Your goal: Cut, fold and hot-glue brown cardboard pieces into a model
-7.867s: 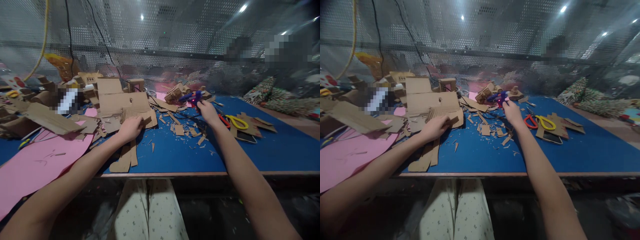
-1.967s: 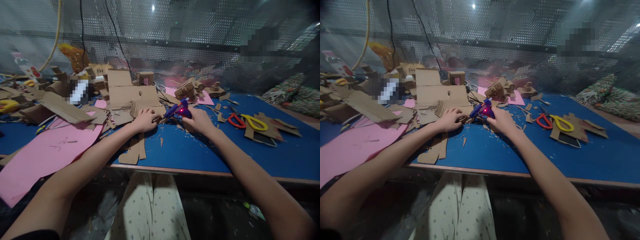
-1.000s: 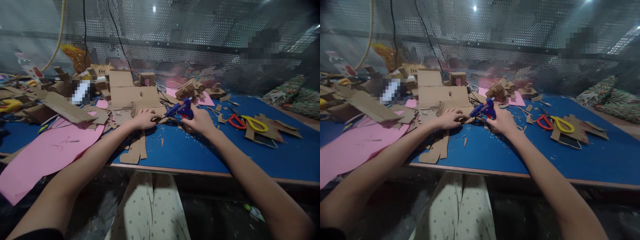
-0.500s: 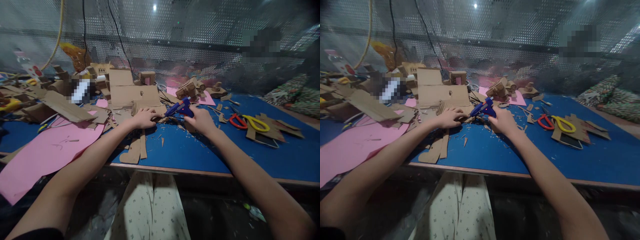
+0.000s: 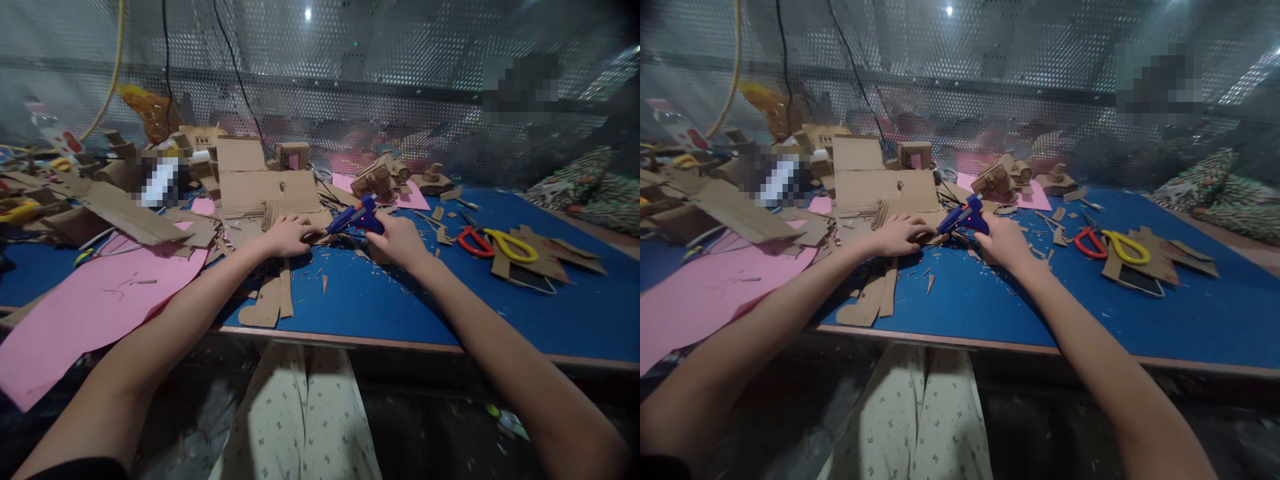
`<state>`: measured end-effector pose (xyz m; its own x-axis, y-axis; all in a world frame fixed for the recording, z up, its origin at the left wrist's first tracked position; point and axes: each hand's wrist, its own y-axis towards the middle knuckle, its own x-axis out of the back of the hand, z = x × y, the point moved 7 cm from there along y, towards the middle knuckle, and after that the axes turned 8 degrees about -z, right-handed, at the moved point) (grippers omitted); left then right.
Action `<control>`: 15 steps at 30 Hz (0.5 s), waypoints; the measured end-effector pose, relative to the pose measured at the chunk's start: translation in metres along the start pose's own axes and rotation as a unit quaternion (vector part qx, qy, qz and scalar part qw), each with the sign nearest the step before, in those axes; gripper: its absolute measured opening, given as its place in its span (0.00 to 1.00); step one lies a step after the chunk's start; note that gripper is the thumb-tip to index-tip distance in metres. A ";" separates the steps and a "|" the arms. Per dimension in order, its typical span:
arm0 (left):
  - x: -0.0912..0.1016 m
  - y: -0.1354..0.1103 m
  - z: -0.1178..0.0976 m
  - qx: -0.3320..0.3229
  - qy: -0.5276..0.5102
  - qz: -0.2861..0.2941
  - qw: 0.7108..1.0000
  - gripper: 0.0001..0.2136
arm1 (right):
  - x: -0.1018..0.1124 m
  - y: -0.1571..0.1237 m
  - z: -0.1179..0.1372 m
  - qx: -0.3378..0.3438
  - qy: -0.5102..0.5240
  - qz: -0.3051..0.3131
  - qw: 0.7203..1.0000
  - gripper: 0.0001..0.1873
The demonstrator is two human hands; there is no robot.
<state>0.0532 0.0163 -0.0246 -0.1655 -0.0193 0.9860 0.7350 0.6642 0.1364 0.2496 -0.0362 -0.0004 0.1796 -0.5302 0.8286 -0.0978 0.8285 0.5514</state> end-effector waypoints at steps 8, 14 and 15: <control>-0.001 0.000 0.000 0.004 0.003 0.004 1.000 0.28 | -0.002 0.000 0.003 -0.002 -0.005 0.013 1.000 0.17; -0.002 0.001 0.001 0.003 0.010 0.007 1.000 0.28 | -0.003 0.001 0.003 0.010 -0.004 -0.001 1.000 0.16; -0.002 0.001 0.001 0.003 0.011 0.010 1.000 0.28 | -0.004 0.001 0.003 0.011 -0.005 0.000 1.000 0.16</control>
<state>0.0536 0.0179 -0.0267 -0.1368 -0.0227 0.9903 0.7342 0.6688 0.1168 0.2458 -0.0342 -0.0027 0.1705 -0.5320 0.8294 -0.1191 0.8244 0.5533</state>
